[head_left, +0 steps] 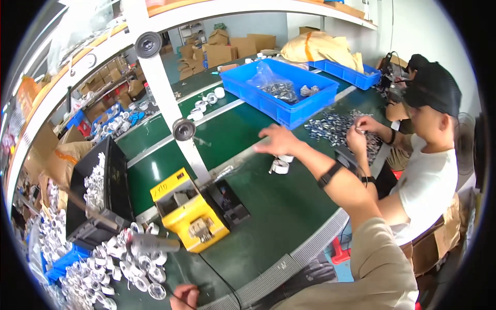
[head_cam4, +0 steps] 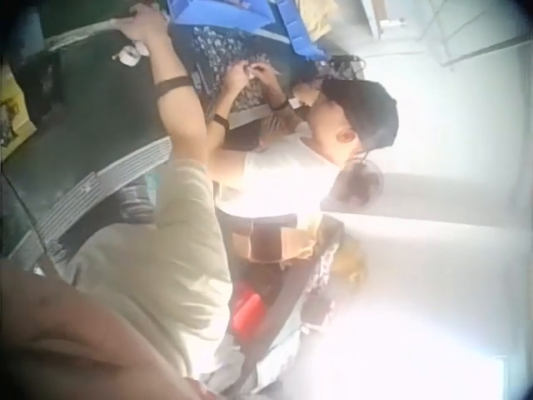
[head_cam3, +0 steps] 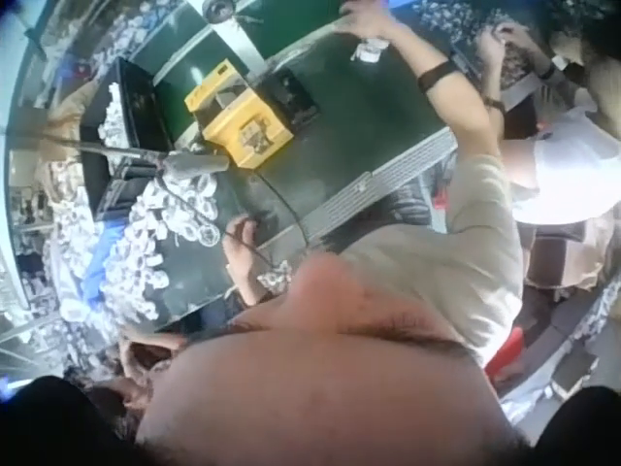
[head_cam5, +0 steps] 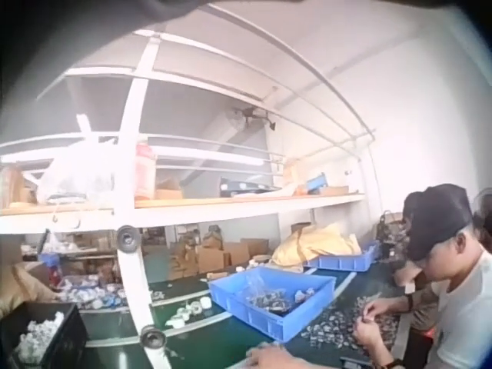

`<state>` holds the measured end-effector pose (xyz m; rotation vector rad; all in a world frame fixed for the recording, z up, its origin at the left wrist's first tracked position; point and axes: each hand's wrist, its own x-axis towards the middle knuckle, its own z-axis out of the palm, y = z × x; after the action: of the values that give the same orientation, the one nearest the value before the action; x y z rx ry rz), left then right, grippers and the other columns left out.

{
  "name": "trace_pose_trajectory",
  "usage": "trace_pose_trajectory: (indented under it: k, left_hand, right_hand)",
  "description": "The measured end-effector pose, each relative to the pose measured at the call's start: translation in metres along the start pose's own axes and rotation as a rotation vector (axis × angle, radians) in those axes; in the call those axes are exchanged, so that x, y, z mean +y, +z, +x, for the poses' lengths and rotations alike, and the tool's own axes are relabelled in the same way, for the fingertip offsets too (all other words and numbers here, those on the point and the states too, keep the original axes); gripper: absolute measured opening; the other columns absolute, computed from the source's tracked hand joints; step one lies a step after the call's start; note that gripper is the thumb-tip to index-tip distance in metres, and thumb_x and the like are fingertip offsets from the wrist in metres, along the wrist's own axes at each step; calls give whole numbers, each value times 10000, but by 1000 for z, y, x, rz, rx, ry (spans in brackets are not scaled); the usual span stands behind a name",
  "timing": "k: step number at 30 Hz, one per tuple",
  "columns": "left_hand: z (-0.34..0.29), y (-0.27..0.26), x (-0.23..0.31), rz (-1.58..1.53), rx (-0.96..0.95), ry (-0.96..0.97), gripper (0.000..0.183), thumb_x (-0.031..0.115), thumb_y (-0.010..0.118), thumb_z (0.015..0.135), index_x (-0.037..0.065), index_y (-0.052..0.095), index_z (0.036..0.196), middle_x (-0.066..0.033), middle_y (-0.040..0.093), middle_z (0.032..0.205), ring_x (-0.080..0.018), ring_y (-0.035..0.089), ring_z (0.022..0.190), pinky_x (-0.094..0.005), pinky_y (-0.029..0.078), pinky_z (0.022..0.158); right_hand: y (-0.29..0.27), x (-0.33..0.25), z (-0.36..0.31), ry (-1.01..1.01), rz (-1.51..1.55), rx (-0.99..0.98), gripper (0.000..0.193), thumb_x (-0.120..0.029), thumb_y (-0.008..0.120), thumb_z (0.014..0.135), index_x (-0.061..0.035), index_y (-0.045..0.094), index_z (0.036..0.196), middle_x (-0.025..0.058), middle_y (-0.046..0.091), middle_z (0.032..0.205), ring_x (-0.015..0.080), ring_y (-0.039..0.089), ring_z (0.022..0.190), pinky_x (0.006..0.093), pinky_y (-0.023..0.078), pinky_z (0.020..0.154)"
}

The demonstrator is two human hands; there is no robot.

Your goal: The person picks up a camera housing, inserts a circuit board by hand, and secures it using a power screwdriver before placing the assembled unit on the workbench.

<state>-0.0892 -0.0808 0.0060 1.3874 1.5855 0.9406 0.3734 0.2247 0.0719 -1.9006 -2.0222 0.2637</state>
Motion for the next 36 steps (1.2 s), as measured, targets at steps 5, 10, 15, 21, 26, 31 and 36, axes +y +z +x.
trace_pose_trajectory:
  k: [5, 10, 15, 21, 26, 31, 36]
  left_hand:
    - [6, 15, 40, 22, -185, 136, 159, 44, 629, 855, -21, 627, 1000, -47, 669, 848, -94, 601, 759, -240, 483, 695]
    - [-2, 3, 41, 287, -222, 255, 193, 80, 657, 843, -10, 639, 1012, -97, 678, 879, -150, 643, 748, -272, 509, 678]
    - [17, 9, 42, 374, -327, 251, 253, 144, 680, 844, -18, 628, 1030, -106, 674, 916, -161, 657, 774, -290, 524, 684]
    - [67, 58, 37, -625, -830, 65, 551, 296, 539, 961, 3, 341, 1384, -147, 490, 1319, -236, 540, 1156, -382, 461, 970]
    - [80, 79, 31, -749, -740, 5, 600, 344, 536, 956, 9, 309, 1399, -128, 482, 1309, -222, 497, 1202, -381, 420, 1020]
    - [88, 69, 35, -587, -630, 170, 662, 225, 719, 838, -10, 397, 1367, -104, 496, 1321, -203, 526, 1159, -351, 427, 993]
    - [78, 51, 40, -530, -829, 85, 600, 82, 697, 845, 11, 405, 1363, -58, 511, 1225, -126, 488, 1144, -291, 428, 978]
  right_hand:
    - [39, 23, -100, -27, -206, 54, 690, -522, 749, 667, -197, 555, 1244, 124, 394, 1400, 408, 339, 1286, 478, 356, 1042]
    - [76, -3, -127, -300, 49, 219, 338, -364, 756, 709, -138, 682, 950, 109, 469, 1226, 362, 415, 1155, 438, 421, 971]
    - [71, -77, -182, -428, 106, 395, 337, -334, 750, 746, -100, 698, 983, 155, 464, 1261, 358, 422, 1195, 425, 391, 1004]
    - [79, -148, -216, -693, 311, 392, 335, -327, 750, 744, -92, 669, 969, 86, 540, 937, 266, 568, 866, 363, 476, 751]
    - [84, -180, -204, -871, 405, 321, 447, -297, 794, 676, -64, 630, 1020, 118, 493, 1077, 326, 488, 1079, 447, 413, 898]
    - [83, -166, -179, -715, 829, -34, 693, -242, 791, 724, -77, 476, 1318, 153, 465, 1293, 326, 484, 1181, 402, 412, 977]
    - [75, -163, -178, -804, 713, -91, 257, -119, 723, 779, -40, 654, 1013, 111, 608, 1075, 266, 599, 1010, 360, 490, 849]
